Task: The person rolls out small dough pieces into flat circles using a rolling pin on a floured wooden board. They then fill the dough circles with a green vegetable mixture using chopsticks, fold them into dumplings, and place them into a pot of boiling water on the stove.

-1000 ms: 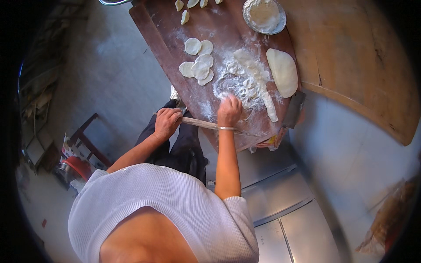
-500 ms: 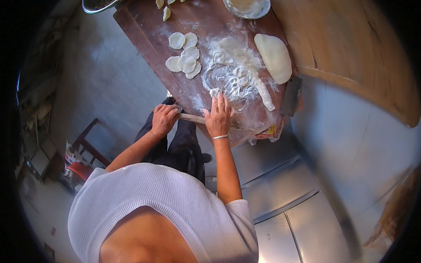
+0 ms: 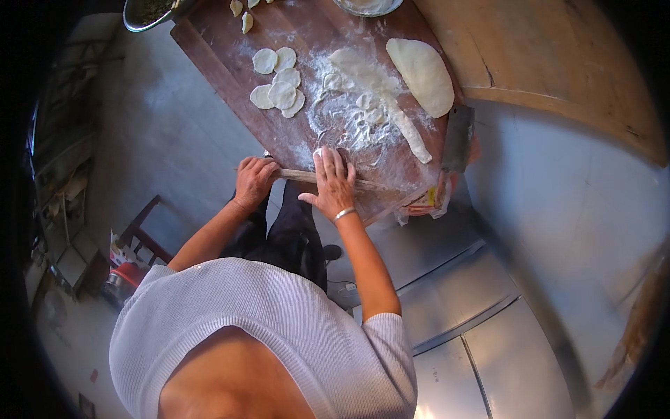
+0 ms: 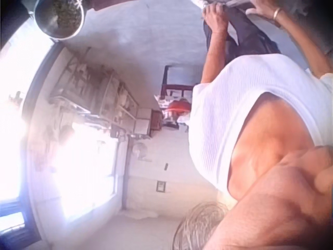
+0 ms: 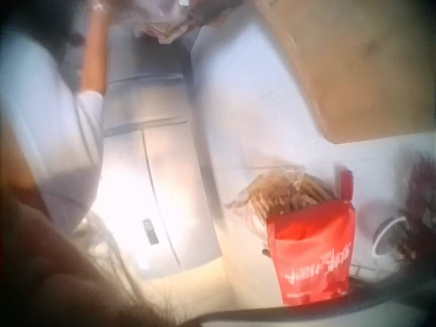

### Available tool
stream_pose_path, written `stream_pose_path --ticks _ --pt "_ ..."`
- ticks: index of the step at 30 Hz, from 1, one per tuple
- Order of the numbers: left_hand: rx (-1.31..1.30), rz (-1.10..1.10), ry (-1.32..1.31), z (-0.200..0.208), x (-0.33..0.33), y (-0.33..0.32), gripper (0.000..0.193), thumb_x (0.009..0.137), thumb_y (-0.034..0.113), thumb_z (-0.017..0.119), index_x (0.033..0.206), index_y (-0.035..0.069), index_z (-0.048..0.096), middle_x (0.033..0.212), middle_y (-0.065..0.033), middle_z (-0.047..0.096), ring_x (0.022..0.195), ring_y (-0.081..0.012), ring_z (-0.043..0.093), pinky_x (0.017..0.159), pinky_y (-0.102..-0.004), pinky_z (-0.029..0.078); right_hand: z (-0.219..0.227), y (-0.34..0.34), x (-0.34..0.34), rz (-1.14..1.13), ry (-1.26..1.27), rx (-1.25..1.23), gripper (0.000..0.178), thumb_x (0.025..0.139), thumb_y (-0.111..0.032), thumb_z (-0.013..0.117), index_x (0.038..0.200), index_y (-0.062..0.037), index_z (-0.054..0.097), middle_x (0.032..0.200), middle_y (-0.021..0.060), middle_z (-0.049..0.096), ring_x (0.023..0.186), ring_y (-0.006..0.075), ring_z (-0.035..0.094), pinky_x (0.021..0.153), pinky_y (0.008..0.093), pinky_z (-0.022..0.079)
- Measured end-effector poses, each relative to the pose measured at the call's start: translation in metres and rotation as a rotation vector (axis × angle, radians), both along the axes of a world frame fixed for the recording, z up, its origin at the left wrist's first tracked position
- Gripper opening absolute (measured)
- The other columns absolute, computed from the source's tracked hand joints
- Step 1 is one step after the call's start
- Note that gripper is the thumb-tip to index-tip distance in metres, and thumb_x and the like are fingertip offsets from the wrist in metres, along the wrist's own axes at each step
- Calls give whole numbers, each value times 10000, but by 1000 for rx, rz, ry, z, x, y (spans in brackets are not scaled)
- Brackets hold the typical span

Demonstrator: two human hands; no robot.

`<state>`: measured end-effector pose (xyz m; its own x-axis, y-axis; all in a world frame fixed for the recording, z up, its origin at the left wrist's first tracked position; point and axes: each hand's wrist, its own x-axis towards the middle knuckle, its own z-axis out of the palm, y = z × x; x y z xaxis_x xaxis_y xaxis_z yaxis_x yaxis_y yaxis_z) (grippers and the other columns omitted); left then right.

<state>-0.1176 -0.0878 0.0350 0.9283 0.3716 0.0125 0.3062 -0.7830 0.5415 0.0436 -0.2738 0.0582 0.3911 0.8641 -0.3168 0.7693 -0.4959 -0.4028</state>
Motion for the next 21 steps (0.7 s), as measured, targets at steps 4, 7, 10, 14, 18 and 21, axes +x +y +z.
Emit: stream_pose_path --ticks 4,7,10,14,18,21 --pt "70 -38 -12 0 -3 20 301 760 187 766 1039 143 662 1167 -13 674 1074 -220 635 997 -430 420 -19 -57 -11 -293 -256 -22 1033 826 -777 488 1494 -2 342 1584 180 309 1420 388 344 1115 599 248" --pt "257 -27 52 -4 16 35 481 825 326 718 1260 138 631 1418 -81 542 1306 -275 509 1107 -512 338 -37 -74 5 -427 -323 20 1021 855 -784 437 1482 16 338 1572 232 297 1408 426 341 1109 609 257" --pt "241 124 126 -7 60 47 701 880 502 615 1461 131 486 1584 -139 332 1453 -340 318 1163 -579 233 -36 -42 52 -448 -417 102 1006 871 -768 440 1481 23 328 1558 267 294 1408 445 326 1109 614 260" --pt "248 162 105 -15 66 42 836 865 631 554 1490 89 430 1585 -179 316 1461 -371 298 1162 -594 216 -36 -37 52 -503 -450 38 1001 875 -760 440 1475 36 342 1559 248 300 1395 446 339 1099 587 284" --pt "233 73 208 -21 20 33 942 815 695 572 1506 80 396 1592 -182 301 1469 -366 283 1164 -588 209 -41 -81 15 -339 -375 33 1031 861 -803 390 1478 22 352 1559 222 314 1397 428 346 1076 620 263" --pt "259 197 175 -18 66 45 941 813 699 571 1507 87 396 1595 -178 296 1469 -364 281 1163 -594 208 -39 -39 70 -401 -479 115 1032 840 -830 379 1478 -20 365 1554 211 330 1400 410 357 1061 628 273"
